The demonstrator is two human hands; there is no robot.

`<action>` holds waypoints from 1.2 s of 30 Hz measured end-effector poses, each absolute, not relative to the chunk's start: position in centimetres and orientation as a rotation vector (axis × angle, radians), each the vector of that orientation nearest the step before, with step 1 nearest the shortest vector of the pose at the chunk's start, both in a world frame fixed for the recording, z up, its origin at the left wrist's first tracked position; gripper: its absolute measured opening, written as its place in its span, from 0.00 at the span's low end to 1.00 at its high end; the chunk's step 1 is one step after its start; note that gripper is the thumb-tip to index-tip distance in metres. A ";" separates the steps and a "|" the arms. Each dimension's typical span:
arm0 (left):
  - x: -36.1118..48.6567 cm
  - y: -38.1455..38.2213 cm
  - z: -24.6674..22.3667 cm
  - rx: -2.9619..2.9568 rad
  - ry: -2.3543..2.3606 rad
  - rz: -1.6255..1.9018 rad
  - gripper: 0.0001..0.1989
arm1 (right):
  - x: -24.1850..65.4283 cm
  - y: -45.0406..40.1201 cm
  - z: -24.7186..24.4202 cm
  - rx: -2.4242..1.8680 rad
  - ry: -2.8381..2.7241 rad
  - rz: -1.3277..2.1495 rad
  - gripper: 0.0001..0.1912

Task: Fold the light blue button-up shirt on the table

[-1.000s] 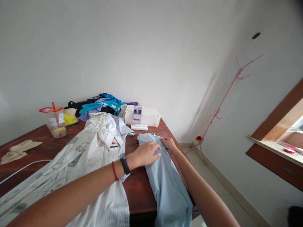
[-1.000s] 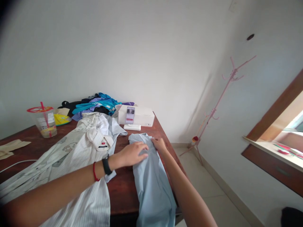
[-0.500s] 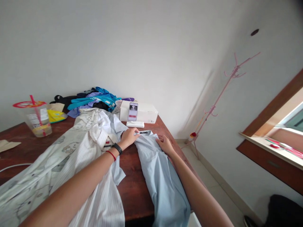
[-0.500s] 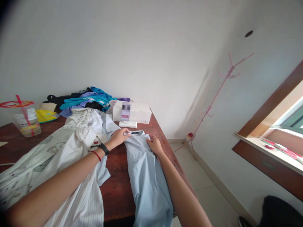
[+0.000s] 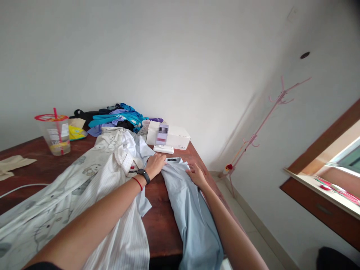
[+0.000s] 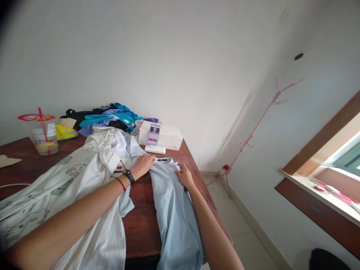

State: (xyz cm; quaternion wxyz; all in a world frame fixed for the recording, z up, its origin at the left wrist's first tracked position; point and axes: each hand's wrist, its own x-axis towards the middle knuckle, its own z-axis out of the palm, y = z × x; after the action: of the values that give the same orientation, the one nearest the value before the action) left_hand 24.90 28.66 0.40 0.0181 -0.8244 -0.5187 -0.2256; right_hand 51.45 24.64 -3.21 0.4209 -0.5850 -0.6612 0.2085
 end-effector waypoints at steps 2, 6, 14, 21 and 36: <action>25.0 28.6 0.5 -2.545 -1.594 -0.677 0.07 | 51.8 24.7 -3.1 -1.497 -1.685 0.489 0.17; 25.0 28.1 0.7 -2.494 -1.598 -0.663 0.09 | 52.1 24.7 -3.0 -1.564 -1.722 0.401 0.16; 29.1 23.7 2.4 -2.670 -1.124 -0.741 0.19 | 51.9 24.4 -2.6 -1.618 -1.737 0.307 0.18; 31.8 21.0 -2.4 -3.105 -0.998 -0.510 0.45 | 51.8 23.5 -1.5 -1.629 -1.758 0.353 0.17; 31.3 22.3 -4.3 -3.142 -1.056 -0.493 0.45 | 50.8 12.8 0.2 -1.584 -1.807 1.063 0.47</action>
State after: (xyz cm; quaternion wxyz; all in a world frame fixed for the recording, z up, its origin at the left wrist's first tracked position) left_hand 31.27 22.27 -4.26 -0.1044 -0.9324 -0.3134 -0.1464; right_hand 50.75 12.78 0.21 0.2541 -0.5829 -0.6653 0.3912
